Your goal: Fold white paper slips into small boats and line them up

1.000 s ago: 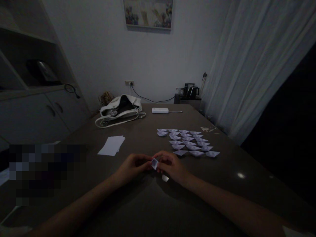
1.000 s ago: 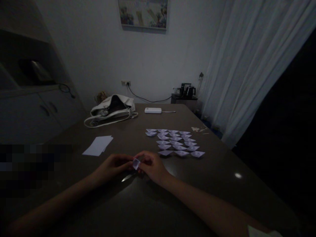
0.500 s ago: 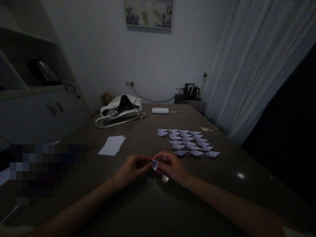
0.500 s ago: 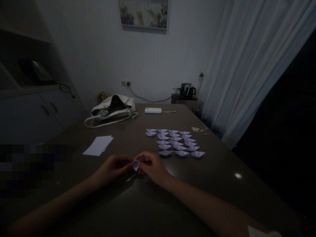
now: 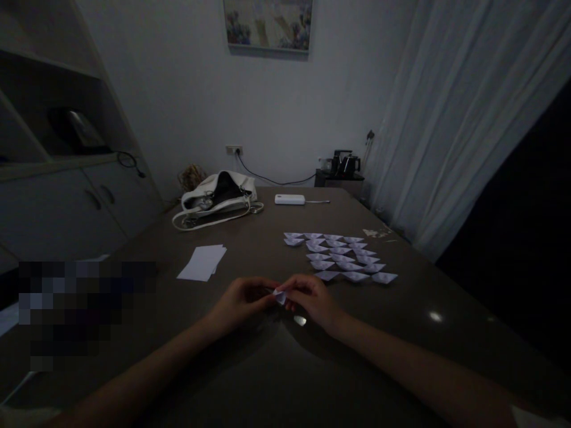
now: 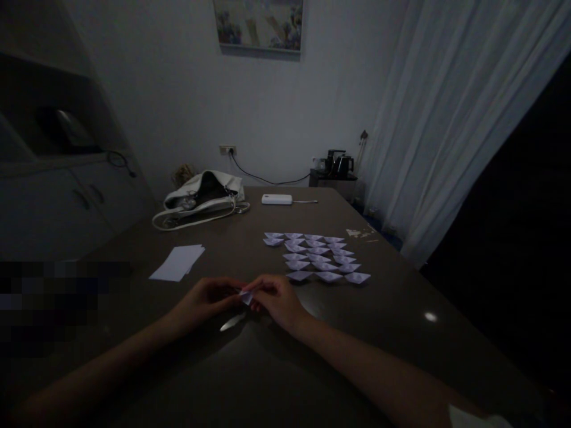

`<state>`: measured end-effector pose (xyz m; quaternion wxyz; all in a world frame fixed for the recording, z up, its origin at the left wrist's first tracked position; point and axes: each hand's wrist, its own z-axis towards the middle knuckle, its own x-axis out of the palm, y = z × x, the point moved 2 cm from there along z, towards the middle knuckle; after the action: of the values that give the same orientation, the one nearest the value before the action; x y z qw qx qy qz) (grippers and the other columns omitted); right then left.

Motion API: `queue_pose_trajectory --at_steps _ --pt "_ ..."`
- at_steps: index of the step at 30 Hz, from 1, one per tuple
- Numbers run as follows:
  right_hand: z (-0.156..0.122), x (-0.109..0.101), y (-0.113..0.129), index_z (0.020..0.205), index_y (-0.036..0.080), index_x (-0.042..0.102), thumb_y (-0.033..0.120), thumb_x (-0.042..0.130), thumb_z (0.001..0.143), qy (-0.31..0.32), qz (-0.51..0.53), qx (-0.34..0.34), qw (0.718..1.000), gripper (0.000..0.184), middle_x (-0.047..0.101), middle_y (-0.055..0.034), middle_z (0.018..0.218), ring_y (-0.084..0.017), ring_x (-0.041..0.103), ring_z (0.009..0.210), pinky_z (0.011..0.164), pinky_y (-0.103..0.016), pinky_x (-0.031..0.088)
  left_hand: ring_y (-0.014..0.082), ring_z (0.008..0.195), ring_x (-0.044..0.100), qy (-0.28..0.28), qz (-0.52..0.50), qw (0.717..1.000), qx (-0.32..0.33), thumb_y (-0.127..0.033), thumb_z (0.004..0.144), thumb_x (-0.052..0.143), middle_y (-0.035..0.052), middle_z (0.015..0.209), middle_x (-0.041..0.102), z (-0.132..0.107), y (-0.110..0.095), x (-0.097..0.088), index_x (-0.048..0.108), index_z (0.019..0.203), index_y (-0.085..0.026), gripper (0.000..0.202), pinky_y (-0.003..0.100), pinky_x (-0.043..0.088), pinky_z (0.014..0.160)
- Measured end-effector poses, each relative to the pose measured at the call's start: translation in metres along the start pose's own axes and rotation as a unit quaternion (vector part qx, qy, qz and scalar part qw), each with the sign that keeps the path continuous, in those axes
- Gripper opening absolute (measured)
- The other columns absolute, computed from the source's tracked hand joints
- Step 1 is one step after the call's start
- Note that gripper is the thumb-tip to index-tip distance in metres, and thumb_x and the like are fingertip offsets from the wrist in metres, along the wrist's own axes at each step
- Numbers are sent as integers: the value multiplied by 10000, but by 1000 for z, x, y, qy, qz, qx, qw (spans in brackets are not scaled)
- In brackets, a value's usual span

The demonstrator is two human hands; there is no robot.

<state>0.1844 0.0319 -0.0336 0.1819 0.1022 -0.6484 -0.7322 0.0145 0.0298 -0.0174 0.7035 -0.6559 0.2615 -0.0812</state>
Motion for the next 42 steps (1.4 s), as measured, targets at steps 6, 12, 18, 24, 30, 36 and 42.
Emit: queue_pose_trajectory --at_steps 6,12,18,24,30,36,42 --pt "1 1 -4 681 169 659 240 643 718 -6 -31 -14 999 81 571 31 555 -88 520 497 488 -206 398 140 675 625 -22 -68 996 -50 -385 730 698 33 809 690 2 2 -1 642 943 -116 348 264 489 668" --pt "1 0 -6 665 160 674 164 601 711 -3 -70 -23 997 87 577 23 541 -89 521 492 492 -206 403 109 577 572 -9 -88 991 -98 -413 692 711 -3 658 654 4 7 -2 668 844 -114 338 233 449 604" --pt "-1 1 1 864 169 661 232 575 780 6 -65 -30 997 135 590 19 605 -98 546 524 513 -218 431 96 539 549 -23 -79 992 -91 -366 695 706 -11 601 642 2 4 -3 679 761 -122 254 212 414 568" --pt "-3 2 -2 809 135 618 437 575 825 29 -102 9 994 306 608 -19 643 -101 551 511 465 -203 422 118 593 577 -61 -82 993 -62 -323 674 724 18 674 682 2 -3 -4 700 804 -117 245 225 435 596" --pt "-3 1 -4 777 122 627 459 550 848 43 -139 1 989 353 618 -31 660 -79 523 489 456 -186 398 126 600 589 -64 -80 993 -55 -332 663 735 26 678 689 3 -6 -5 699 804 -113 263 234 450 604" --pt "-2 1 -1 731 119 623 458 566 831 37 -127 8 991 357 606 -25 623 -76 504 464 445 -186 387 136 618 595 -67 -80 993 -52 -370 643 751 36 695 692 2 -6 -4 700 795 -118 298 242 457 612" --pt "-2 1 -2 731 125 620 458 561 840 36 -130 7 991 355 602 -17 617 -78 505 468 451 -188 390 126 595 581 -61 -77 993 -61 -413 650 739 24 663 673 2 -5 -4 697 820 -108 351 237 449 601"
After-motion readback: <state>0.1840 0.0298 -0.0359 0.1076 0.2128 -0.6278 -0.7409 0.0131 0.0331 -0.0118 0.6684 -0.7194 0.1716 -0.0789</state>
